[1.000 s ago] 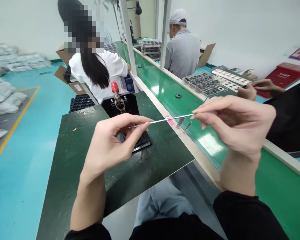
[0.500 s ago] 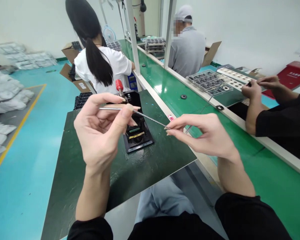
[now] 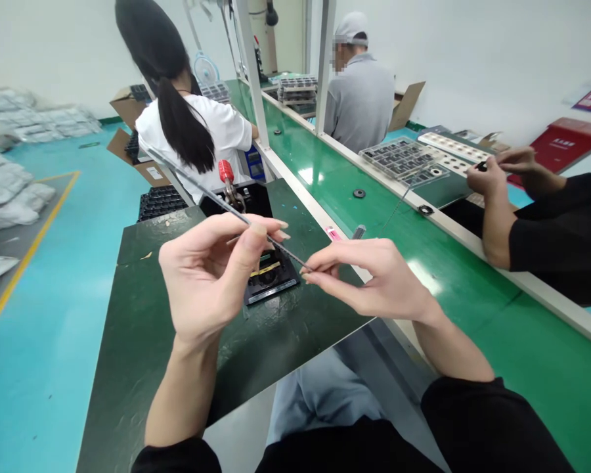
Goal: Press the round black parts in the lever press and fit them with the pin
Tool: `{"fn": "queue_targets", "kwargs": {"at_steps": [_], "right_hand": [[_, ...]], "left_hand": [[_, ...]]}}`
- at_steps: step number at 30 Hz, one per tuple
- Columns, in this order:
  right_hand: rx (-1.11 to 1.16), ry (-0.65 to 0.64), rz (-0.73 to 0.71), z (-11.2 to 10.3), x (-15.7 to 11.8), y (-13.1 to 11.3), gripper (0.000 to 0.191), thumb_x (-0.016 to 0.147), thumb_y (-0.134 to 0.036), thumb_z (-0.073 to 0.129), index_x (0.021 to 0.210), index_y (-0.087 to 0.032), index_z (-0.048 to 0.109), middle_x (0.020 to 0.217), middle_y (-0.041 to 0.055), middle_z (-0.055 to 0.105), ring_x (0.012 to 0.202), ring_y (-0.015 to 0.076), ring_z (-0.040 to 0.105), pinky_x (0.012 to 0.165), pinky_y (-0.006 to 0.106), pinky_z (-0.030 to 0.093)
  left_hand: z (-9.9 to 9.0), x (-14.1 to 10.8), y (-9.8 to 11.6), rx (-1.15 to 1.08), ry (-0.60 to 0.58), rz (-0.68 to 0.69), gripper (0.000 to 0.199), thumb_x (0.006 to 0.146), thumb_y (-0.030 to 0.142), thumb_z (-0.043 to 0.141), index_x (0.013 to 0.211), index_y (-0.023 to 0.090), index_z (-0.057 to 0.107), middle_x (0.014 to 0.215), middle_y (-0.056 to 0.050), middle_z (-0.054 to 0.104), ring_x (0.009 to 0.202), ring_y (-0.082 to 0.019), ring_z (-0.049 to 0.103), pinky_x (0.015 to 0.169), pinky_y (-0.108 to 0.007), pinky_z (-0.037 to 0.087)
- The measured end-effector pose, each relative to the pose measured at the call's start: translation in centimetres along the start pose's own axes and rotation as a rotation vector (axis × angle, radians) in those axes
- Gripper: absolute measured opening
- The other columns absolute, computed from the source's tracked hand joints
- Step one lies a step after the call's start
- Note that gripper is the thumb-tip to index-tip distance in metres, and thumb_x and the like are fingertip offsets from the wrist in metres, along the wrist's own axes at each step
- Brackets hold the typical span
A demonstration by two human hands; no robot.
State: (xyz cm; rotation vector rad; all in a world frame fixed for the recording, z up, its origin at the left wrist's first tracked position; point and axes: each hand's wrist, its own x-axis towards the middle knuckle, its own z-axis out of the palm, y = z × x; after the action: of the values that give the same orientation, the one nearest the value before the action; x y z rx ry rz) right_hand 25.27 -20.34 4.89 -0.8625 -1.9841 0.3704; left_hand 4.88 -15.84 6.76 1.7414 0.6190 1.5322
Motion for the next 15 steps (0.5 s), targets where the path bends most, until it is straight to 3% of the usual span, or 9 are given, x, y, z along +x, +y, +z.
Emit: {"fn": "queue_targets", "kwargs": {"at_steps": [2,3,5,7,8,10,11,13,15], "right_hand": [[-0.002,-0.016,-0.031,-1.4,-0.3,-1.0,0.012,0.092,-0.017,0.073,0.102,-0.021,0.077,0.085,-0.0009,0.078,0.069,0.0126,0.070,0.064,0.026,0.057],[-0.011,0.049,-0.043,-2.5,-0.5,-1.2,0.013,0.091,-0.017,0.075,0.102,-0.023,0.078,0.086,-0.0007,0.078,0.070,0.0142,0.072,0.064,0.028,0.058],[-0.070,0.370,-0.056,-5.6,-1.0,-0.1,0.013,0.093,-0.019,0.074,0.101,-0.027,0.079,0.085,0.0000,0.078,0.072,0.0164,0.072,0.060,0.030,0.056],[-0.191,0.779,-0.038,-9.1,-1.4,3.5,0.012,0.098,-0.023,0.068,0.100,-0.028,0.079,0.085,0.0016,0.076,0.073,0.0158,0.072,0.057,0.029,0.052],[-0.262,0.830,0.015,-10.7,-1.6,6.3,0.013,0.099,-0.026,0.065,0.099,-0.027,0.078,0.087,0.0029,0.077,0.073,0.0152,0.071,0.057,0.028,0.051],[-0.426,0.760,0.199,-12.6,-1.7,12.8,0.023,0.102,-0.031,0.058,0.096,-0.021,0.077,0.087,0.0062,0.078,0.077,0.0156,0.073,0.065,0.026,0.053],[-0.544,0.629,0.372,-12.8,-1.7,16.0,0.025,0.101,-0.029,0.056,0.096,-0.017,0.077,0.089,0.0098,0.079,0.083,0.0184,0.074,0.073,0.027,0.055],[-0.774,0.285,0.722,-11.8,-1.6,21.5,0.028,0.098,-0.021,0.055,0.112,-0.008,0.074,0.113,0.0197,0.077,0.107,0.0289,0.072,0.095,0.038,0.054],[-0.789,0.121,0.791,-9.6,-1.2,25.0,0.035,0.093,-0.016,0.057,0.122,-0.001,0.071,0.126,0.0255,0.072,0.120,0.0333,0.067,0.105,0.042,0.050]], "left_hand": [[-0.1,0.0,0.1,-0.028,-0.025,-0.005,0.010,0.098,0.031,0.070,0.092,0.026,0.077,0.090,0.003,0.078,0.083,-0.013,0.072,0.080,-0.031,0.060],[-0.1,0.1,0.2,-0.045,-0.019,-0.016,0.009,0.098,0.031,0.071,0.093,0.026,0.076,0.090,0.003,0.077,0.086,-0.014,0.073,0.084,-0.032,0.060],[-0.3,0.3,0.4,-0.088,0.025,-0.026,0.009,0.097,0.032,0.072,0.091,0.025,0.076,0.084,0.003,0.076,0.082,-0.013,0.072,0.083,-0.031,0.060],[-0.5,0.6,0.7,-0.137,0.059,-0.033,0.010,0.096,0.031,0.073,0.090,0.023,0.076,0.076,0.003,0.072,0.074,-0.011,0.069,0.076,-0.029,0.060],[-0.6,0.7,0.9,-0.164,0.070,-0.034,0.011,0.096,0.031,0.073,0.089,0.022,0.075,0.072,0.003,0.069,0.069,-0.011,0.067,0.072,-0.027,0.060],[-0.7,0.8,1.2,-0.219,0.057,-0.055,0.011,0.096,0.028,0.073,0.087,0.021,0.074,0.066,0.003,0.064,0.060,-0.010,0.063,0.061,-0.025,0.058],[-0.8,0.8,1.3,-0.240,0.042,-0.075,0.011,0.096,0.027,0.072,0.087,0.020,0.074,0.064,0.004,0.061,0.054,-0.009,0.060,0.054,-0.024,0.055],[-1.0,0.6,1.6,-0.255,0.021,-0.112,0.012,0.097,0.027,0.070,0.088,0.020,0.073,0.059,0.005,0.054,0.041,-0.006,0.051,0.038,-0.021,0.045],[-1.2,0.2,1.8,-0.222,0.013,-0.144,0.012,0.099,0.028,0.067,0.091,0.020,0.072,0.056,0.006,0.048,0.034,-0.004,0.043,0.028,-0.020,0.031]]}}
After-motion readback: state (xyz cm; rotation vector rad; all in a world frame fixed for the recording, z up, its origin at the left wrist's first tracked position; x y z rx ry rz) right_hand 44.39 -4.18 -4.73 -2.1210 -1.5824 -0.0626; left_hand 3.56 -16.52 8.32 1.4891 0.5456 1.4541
